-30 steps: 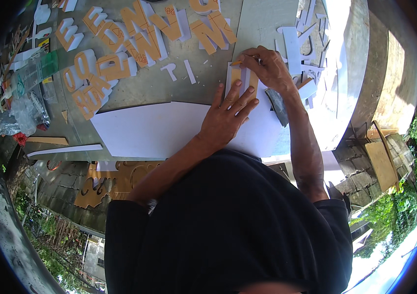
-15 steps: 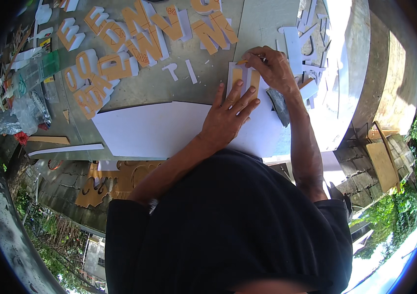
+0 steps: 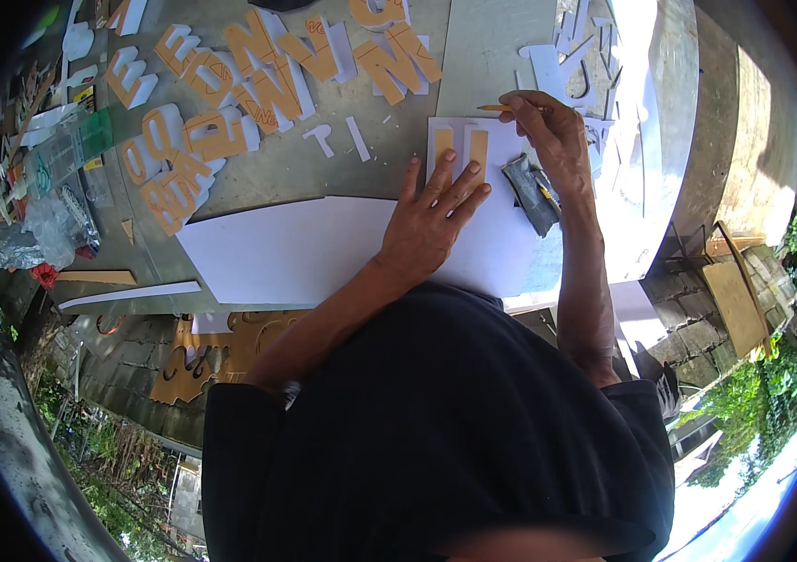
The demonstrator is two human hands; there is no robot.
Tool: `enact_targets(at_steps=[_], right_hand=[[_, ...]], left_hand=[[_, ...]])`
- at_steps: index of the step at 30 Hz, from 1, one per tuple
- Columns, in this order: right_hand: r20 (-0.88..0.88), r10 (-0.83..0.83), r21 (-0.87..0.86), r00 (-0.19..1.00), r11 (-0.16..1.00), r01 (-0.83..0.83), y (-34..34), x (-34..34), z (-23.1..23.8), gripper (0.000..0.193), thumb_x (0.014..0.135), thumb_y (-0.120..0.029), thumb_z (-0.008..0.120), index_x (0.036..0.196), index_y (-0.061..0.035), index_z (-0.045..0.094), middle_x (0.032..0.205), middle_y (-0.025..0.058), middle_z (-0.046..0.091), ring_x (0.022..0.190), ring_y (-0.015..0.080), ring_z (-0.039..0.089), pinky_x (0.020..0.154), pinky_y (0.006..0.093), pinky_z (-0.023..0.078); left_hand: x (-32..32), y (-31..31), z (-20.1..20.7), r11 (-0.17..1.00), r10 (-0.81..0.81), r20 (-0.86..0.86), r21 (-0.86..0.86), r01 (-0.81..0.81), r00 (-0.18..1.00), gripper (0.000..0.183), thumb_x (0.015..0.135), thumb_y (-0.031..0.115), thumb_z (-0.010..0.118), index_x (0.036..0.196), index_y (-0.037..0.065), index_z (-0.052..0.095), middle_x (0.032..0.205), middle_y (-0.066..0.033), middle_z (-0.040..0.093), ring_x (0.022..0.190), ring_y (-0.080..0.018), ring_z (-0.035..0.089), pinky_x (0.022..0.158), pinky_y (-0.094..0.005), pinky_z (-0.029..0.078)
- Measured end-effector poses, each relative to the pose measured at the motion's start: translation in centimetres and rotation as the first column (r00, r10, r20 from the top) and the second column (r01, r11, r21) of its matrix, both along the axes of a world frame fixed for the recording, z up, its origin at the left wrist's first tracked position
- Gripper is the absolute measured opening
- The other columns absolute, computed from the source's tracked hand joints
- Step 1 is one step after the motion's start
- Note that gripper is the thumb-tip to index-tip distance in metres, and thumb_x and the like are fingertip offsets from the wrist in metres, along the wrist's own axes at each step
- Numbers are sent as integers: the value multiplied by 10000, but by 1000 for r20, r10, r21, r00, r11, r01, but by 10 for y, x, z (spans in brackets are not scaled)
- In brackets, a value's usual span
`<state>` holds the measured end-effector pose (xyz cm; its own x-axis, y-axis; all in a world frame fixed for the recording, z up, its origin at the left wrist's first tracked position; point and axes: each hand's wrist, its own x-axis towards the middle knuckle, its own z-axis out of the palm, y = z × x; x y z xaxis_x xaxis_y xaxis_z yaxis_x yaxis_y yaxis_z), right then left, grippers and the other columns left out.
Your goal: Cutting and preparing foam letters for sign assembly using a utility knife.
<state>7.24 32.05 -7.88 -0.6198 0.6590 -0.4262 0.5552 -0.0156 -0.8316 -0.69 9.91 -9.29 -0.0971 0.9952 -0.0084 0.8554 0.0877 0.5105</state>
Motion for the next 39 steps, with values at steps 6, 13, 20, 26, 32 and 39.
enact_targets(at_steps=[6, 13, 20, 26, 32, 39], right_hand=[[-4, -279, 44, 960, 959, 279, -37, 33, -8, 355, 962, -297, 636, 1099, 17, 729, 830, 99, 729, 715, 144, 635, 676, 305, 520], [-59, -257, 141, 965, 954, 263, -63, 35, -18, 247, 956, -195, 649, 1076, 5, 727, 863, 155, 738, 757, 204, 717, 711, 319, 545], [-189, -175, 237, 966, 947, 218, -63, 34, -30, 220, 942, -141, 640, 1086, 8, 714, 920, 184, 734, 785, 282, 725, 713, 351, 547], [-233, -82, 377, 969, 911, 168, -67, 40, -38, 217, 968, -145, 626, 1106, 11, 686, 942, 154, 733, 797, 266, 728, 710, 354, 555], [-209, -69, 403, 975, 903, 150, -95, 62, -36, 175, 950, -103, 628, 1081, -1, 685, 932, 173, 700, 762, 323, 701, 695, 383, 547], [-296, -127, 398, 947, 884, 243, -105, 63, -38, 128, 921, -68, 647, 1023, 4, 676, 832, 175, 651, 723, 384, 646, 652, 439, 512]], left_hand=[[1, 7, 4, 1000, 7, -136, -10, -9, 991, 483, 941, 123, 599, 1420, 180, 569, 1524, -13, 495, 1456, -297, 380, 1139, -571, 307], [0, 9, 2, 999, 50, -86, 17, -49, 995, 485, 919, 119, 644, 1398, 169, 585, 1457, 13, 572, 1425, -288, 441, 1119, -565, 312], [-3, 11, 4, 999, 23, -100, -37, -27, 995, 531, 866, 106, 723, 1377, 187, 602, 1445, 10, 582, 1402, -295, 470, 1112, -552, 306], [-4, 13, 8, 999, 13, -116, -38, -18, 993, 498, 871, 152, 727, 1355, 204, 620, 1407, 6, 612, 1364, -280, 515, 1091, -528, 323], [-8, 18, 13, 996, -19, -157, -83, 6, 987, 430, 883, 221, 721, 1309, 221, 660, 1366, 2, 640, 1319, -267, 562, 1063, -516, 351], [-10, 23, 14, 996, -40, -154, -88, 26, 987, 415, 872, 227, 738, 1283, 212, 679, 1356, -4, 644, 1314, -263, 567, 1042, -511, 374]])
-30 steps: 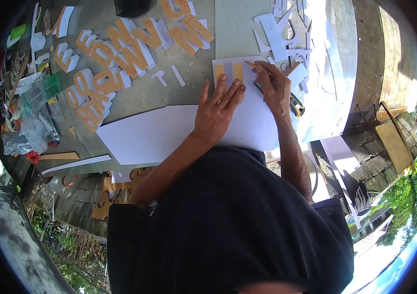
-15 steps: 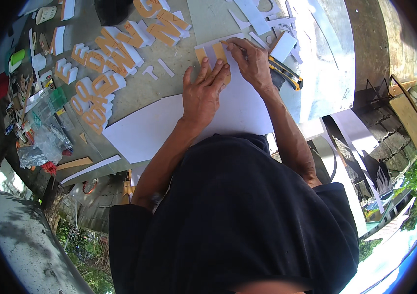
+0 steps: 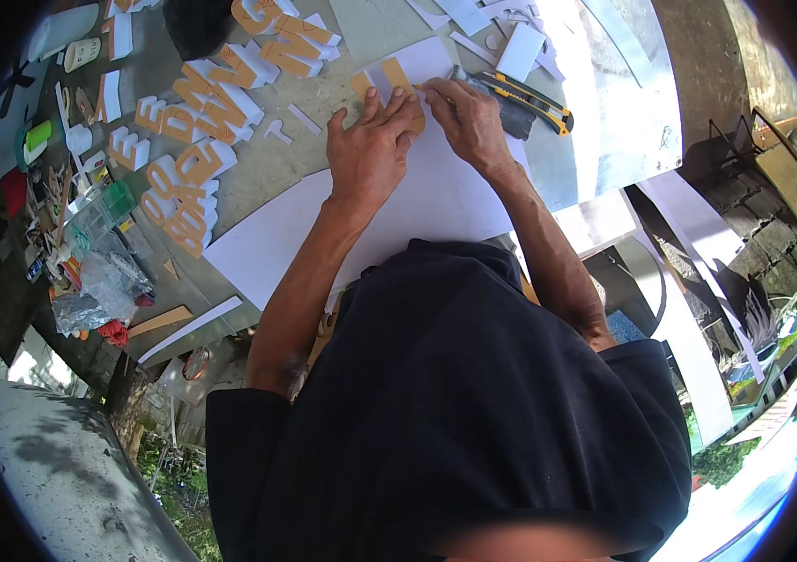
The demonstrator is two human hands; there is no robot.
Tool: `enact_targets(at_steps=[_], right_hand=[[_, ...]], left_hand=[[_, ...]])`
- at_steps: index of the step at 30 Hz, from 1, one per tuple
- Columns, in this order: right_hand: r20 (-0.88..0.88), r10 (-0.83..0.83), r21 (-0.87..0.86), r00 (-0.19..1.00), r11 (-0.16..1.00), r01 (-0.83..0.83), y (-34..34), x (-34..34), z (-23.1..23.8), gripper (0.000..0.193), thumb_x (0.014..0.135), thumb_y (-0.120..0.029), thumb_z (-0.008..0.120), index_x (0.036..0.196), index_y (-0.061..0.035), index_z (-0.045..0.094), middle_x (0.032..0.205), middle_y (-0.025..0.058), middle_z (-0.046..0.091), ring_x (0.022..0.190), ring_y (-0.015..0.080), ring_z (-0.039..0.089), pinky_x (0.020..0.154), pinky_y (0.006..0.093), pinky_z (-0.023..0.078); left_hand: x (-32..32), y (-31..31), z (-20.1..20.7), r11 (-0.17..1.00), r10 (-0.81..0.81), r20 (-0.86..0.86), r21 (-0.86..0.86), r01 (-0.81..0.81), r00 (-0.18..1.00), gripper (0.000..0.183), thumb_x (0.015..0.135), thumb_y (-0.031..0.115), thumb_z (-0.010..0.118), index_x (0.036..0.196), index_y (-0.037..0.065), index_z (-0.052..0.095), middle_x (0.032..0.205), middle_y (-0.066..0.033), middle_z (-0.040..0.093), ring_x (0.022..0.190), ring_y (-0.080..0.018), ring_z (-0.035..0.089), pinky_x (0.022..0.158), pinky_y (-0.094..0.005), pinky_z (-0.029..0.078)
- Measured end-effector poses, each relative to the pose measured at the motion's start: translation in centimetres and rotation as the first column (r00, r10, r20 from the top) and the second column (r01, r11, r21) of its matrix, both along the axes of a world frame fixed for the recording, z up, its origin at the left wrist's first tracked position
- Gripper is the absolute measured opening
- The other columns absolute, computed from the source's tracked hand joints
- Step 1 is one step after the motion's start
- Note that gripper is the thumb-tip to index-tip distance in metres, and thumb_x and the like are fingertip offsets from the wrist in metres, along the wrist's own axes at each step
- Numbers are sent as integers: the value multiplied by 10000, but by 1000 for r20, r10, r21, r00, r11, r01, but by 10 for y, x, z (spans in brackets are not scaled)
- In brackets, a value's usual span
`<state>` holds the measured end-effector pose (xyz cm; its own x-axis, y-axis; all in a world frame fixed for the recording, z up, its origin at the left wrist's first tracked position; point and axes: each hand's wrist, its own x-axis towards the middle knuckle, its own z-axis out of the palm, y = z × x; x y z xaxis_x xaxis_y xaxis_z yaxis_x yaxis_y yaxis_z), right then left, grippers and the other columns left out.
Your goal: Cutting and preparing foam letters for sign assembly using a utility knife.
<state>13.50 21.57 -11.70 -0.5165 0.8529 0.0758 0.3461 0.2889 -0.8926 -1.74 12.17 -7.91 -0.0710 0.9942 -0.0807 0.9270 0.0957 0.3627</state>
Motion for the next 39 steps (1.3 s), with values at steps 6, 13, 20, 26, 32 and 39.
enact_targets(at_steps=[6, 13, 20, 26, 32, 39], right_hand=[[-41, 6, 28, 999, 1000, -5, 30, -27, -9, 161, 911, -96, 652, 1022, 16, 690, 933, 203, 695, 793, 400, 677, 706, 427, 545], [-21, 6, 65, 1000, 998, -4, 11, -11, -7, 150, 915, -87, 647, 1019, 14, 687, 912, 197, 688, 778, 403, 672, 703, 439, 542], [-1, -101, 36, 995, 994, 101, -40, 12, -6, 128, 907, -50, 647, 1021, 3, 672, 862, 176, 659, 770, 383, 653, 683, 437, 527], [-18, -188, 19, 982, 982, 189, -61, 13, -7, 126, 907, -36, 636, 1023, -1, 666, 832, 173, 643, 765, 369, 648, 679, 438, 527], [-61, -257, -7, 965, 966, 257, -68, 12, -9, 130, 905, -44, 644, 1025, -2, 673, 849, 176, 662, 737, 379, 655, 671, 424, 534], [-51, -203, 81, 978, 975, 206, -28, -9, -12, 151, 916, -106, 633, 964, 25, 689, 891, 197, 696, 737, 386, 663, 691, 421, 539]], left_hand=[[-2, 2, -5, 1000, 19, 36, 6, -19, 999, 373, 859, 183, 736, 1229, 220, 708, 1322, 4, 667, 1272, -262, 604, 983, -532, 403], [-8, 8, -2, 1000, 16, 40, -23, -16, 999, 364, 805, 219, 792, 1166, 211, 748, 1260, -6, 694, 1237, -270, 623, 919, -422, 492], [-7, 9, 0, 1000, 7, 0, -17, -7, 1000, 358, 805, 288, 804, 1153, 214, 760, 1226, -5, 702, 1206, -268, 636, 875, -340, 569], [-11, 16, -1, 997, -34, -33, -70, 32, 999, 373, 815, 299, 786, 1179, 230, 744, 1266, -3, 685, 1176, -285, 653, 841, -391, 573], [-10, 18, 3, 994, -65, -61, -91, 59, 996, 353, 817, 300, 785, 1155, 205, 754, 1252, -22, 697, 1100, -297, 688, 833, -409, 572], [-6, 18, 14, 992, -68, -94, -109, 57, 993, 350, 809, 315, 785, 1144, 220, 759, 1136, -66, 740, 1044, -299, 709, 804, -413, 574]])
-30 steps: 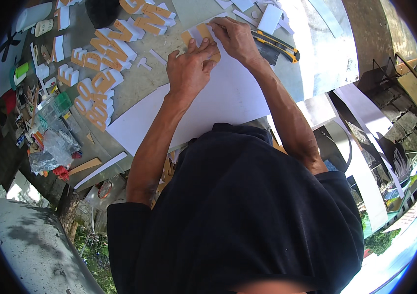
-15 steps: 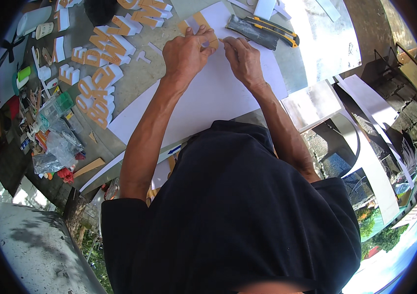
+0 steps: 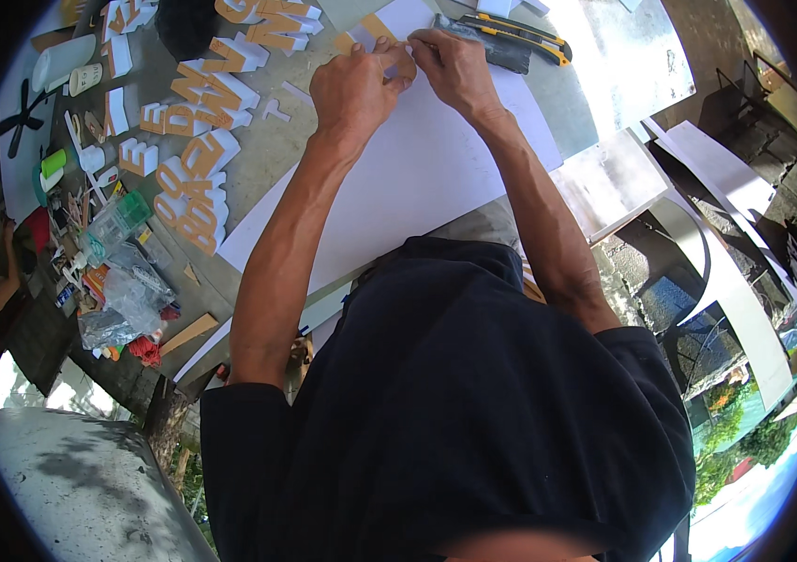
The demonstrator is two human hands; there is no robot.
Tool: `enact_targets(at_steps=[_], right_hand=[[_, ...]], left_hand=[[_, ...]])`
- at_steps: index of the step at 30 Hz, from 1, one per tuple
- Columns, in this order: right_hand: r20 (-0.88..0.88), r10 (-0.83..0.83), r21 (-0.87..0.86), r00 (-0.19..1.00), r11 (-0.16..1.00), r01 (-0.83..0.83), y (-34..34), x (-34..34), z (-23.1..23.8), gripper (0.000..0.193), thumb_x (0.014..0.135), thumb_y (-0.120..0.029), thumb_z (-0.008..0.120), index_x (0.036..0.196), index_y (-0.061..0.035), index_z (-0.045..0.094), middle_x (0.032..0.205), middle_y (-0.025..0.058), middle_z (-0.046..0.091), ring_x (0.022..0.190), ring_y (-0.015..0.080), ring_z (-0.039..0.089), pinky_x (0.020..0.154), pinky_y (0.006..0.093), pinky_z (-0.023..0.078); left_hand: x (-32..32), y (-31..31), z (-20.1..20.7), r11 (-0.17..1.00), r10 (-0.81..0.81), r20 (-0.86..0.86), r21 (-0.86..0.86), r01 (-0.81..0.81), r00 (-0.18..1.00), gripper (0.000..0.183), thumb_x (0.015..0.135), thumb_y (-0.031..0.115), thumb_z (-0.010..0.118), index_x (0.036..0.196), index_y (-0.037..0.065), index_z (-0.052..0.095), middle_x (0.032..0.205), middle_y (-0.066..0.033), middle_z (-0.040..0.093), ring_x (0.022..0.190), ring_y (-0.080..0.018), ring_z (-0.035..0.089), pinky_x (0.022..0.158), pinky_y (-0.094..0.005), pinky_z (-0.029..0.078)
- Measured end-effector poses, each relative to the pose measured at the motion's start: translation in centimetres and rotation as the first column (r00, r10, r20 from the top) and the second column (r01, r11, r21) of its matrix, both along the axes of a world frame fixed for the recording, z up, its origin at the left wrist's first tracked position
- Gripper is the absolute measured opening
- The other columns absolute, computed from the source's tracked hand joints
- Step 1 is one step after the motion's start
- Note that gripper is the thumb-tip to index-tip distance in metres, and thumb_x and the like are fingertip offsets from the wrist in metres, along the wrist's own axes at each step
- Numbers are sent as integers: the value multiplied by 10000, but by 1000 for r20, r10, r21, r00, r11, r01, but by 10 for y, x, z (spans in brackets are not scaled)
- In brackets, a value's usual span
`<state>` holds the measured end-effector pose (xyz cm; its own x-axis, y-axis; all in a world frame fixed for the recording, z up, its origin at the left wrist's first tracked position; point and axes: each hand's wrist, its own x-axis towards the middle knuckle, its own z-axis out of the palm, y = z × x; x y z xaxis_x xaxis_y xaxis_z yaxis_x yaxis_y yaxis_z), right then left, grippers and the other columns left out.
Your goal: Cutting and preparing foam letters for sign assembly using a utility knife.
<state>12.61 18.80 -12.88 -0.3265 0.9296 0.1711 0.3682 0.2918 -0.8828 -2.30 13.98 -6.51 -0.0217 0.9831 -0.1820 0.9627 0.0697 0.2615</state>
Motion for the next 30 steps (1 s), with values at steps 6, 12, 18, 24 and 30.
enact_targets(at_steps=[6, 12, 18, 24, 30], right_hand=[[130, 128, 63, 983, 989, -137, 48, -10, -27, 194, 933, -171, 636, 1024, -28, 729, 900, 224, 733, 802, 338, 733, 716, 454, 560], [22, -38, -18, 999, 999, 38, -27, 8, 0, 128, 913, -94, 632, 944, 18, 685, 862, 187, 696, 705, 366, 663, 661, 399, 531], [-54, -217, 55, 975, 974, 220, -70, 10, -19, 126, 895, -56, 669, 1003, 7, 689, 837, 171, 685, 681, 343, 665, 629, 395, 534], [-49, -228, 44, 972, 972, 230, -83, 6, -16, 120, 890, -48, 672, 1003, -12, 690, 812, 149, 672, 659, 314, 662, 606, 379, 532], [-52, -213, 42, 976, 976, 215, -100, -1, -18, 128, 884, -50, 668, 1007, -23, 693, 811, 136, 668, 666, 315, 658, 605, 390, 531]], left_hand=[[0, 8, 0, 996, 11, -7, -83, -11, 1000, 306, 800, 333, 779, 1097, 259, 770, 898, -106, 743, 827, -291, 726, 712, -416, 558], [-7, 2, -7, 1000, -28, -7, 5, 28, 1000, 389, 781, 373, 802, 1142, 229, 771, 869, -100, 749, 760, -282, 722, 725, -402, 562], [-4, 7, 4, 999, -36, 37, -8, 37, 999, 352, 794, 319, 797, 1120, 190, 777, 844, -115, 740, 779, -283, 723, 705, -394, 557], [-7, 5, 5, 965, -187, 178, 215, 147, 966, 164, 846, 268, 690, 785, 123, 738, 661, -112, 693, 635, -292, 700, 651, -431, 539], [6, 9, 22, 985, 83, 249, -167, -42, 965, 203, 849, 289, 697, 791, 100, 741, 718, -131, 709, 688, -310, 706, 665, -428, 537]])
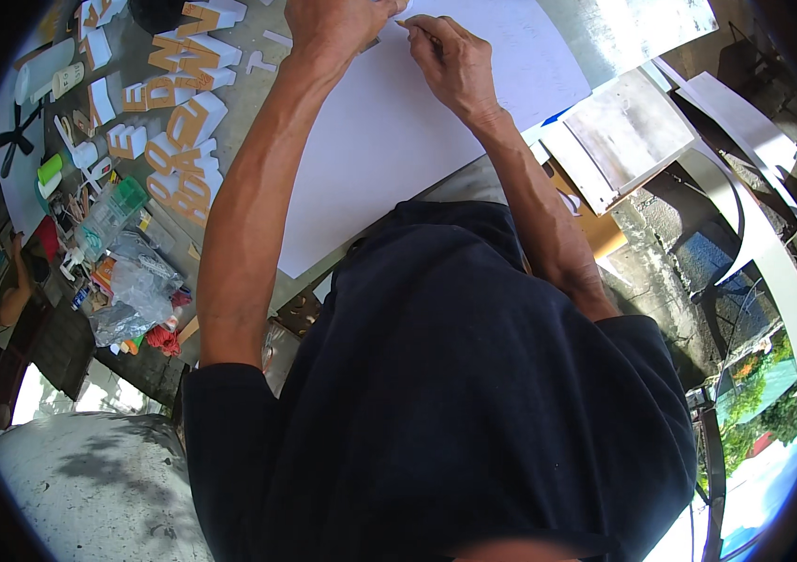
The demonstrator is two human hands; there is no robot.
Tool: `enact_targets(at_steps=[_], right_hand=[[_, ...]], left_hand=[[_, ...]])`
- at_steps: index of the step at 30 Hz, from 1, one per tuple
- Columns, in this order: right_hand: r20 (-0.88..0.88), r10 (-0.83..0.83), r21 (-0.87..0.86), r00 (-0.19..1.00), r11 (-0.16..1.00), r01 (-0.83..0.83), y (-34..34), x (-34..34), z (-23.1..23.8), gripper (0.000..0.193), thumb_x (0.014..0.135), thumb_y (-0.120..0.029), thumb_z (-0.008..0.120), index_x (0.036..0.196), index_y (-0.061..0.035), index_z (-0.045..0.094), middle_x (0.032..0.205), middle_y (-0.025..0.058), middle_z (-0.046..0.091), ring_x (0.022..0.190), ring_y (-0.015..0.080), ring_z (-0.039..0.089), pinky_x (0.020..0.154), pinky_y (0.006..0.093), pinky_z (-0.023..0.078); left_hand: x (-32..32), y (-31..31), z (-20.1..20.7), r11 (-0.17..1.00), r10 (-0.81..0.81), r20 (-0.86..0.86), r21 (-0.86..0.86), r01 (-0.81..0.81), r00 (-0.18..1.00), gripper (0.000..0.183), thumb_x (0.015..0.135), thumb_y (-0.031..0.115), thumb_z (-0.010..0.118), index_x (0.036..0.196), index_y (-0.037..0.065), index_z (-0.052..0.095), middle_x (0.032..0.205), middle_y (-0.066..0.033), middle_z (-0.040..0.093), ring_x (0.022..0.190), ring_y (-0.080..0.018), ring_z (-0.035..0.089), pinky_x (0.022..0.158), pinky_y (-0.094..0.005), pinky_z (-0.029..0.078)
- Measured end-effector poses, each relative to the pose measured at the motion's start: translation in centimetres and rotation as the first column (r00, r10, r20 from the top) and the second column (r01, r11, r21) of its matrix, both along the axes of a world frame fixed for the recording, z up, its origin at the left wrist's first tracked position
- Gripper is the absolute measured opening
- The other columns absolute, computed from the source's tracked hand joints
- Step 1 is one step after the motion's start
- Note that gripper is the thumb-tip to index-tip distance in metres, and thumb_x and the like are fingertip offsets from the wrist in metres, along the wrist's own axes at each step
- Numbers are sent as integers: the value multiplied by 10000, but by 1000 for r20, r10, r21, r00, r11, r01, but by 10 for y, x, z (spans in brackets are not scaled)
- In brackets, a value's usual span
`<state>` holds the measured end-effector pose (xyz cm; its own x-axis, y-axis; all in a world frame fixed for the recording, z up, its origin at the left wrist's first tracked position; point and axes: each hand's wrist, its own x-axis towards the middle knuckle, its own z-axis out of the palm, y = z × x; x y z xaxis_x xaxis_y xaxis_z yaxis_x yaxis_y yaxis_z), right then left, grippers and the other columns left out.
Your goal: Cutting and preparing foam letters for sign assembly using a utility knife.
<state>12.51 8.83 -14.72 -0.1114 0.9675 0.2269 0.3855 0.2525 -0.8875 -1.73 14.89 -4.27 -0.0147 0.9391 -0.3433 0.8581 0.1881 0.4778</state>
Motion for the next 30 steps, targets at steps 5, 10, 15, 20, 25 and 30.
enact_targets(at_steps=[5, 10, 15, 20, 25, 30], right_hand=[[-4, 56, 3, 998, 998, -56, 1, -14, -4, 131, 878, -57, 663, 997, -8, 685, 809, 135, 658, 695, 330, 655, 635, 412, 540], [-17, 69, 41, 997, 997, -69, 4, -14, -7, 142, 870, -54, 664, 1001, -5, 687, 812, 136, 666, 700, 332, 660, 636, 410, 542], [-14, 19, 17, 1000, 1000, -19, 10, 0, -3, 130, 873, -66, 664, 981, -8, 705, 821, 138, 694, 662, 298, 668, 636, 372, 548], [-32, -24, -197, 999, 980, 18, 21, 6, 4, 174, 918, -136, 645, 971, 11, 720, 810, 166, 722, 637, 235, 681, 624, 342, 546], [58, -7, -239, 998, 971, 21, 33, 9, 5, 232, 949, -169, 621, 1010, 37, 709, 786, 182, 718, 639, 220, 678, 608, 340, 538], [85, 6, -282, 996, 959, 18, 46, 13, 8, 232, 949, -169, 619, 1019, 32, 711, 737, 164, 701, 623, 210, 668, 595, 338, 531]], left_hand=[[-8, -4, -16, 937, -109, -95, 321, 134, 990, 244, 855, 309, 682, 795, 80, 739, 734, -144, 712, 694, -330, 704, 662, -430, 533], [-9, 1, -16, 954, -121, -146, 256, 156, 982, 240, 849, 284, 654, 760, 68, 712, 699, -143, 688, 643, -321, 678, 628, -428, 510], [-6, 0, -12, 940, -131, -143, 295, 168, 981, 235, 850, 246, 628, 729, 50, 677, 651, -142, 658, 569, -306, 630, 583, -417, 484], [-10, 0, -16, 939, -155, -124, 291, 185, 980, 227, 849, 225, 622, 718, 47, 676, 648, -149, 653, 570, -320, 639, 574, -435, 483], [-14, 0, -24, 886, -166, -180, 404, 227, 970, 216, 833, 234, 641, 720, 56, 687, 659, -156, 657, 589, -344, 647, 581, -452, 488], [-16, -3, -24, 863, -193, -125, 451, 228, 973, 196, 825, 240, 647, 724, 83, 704, 670, -157, 663, 607, -353, 657, 584, -458, 496]])
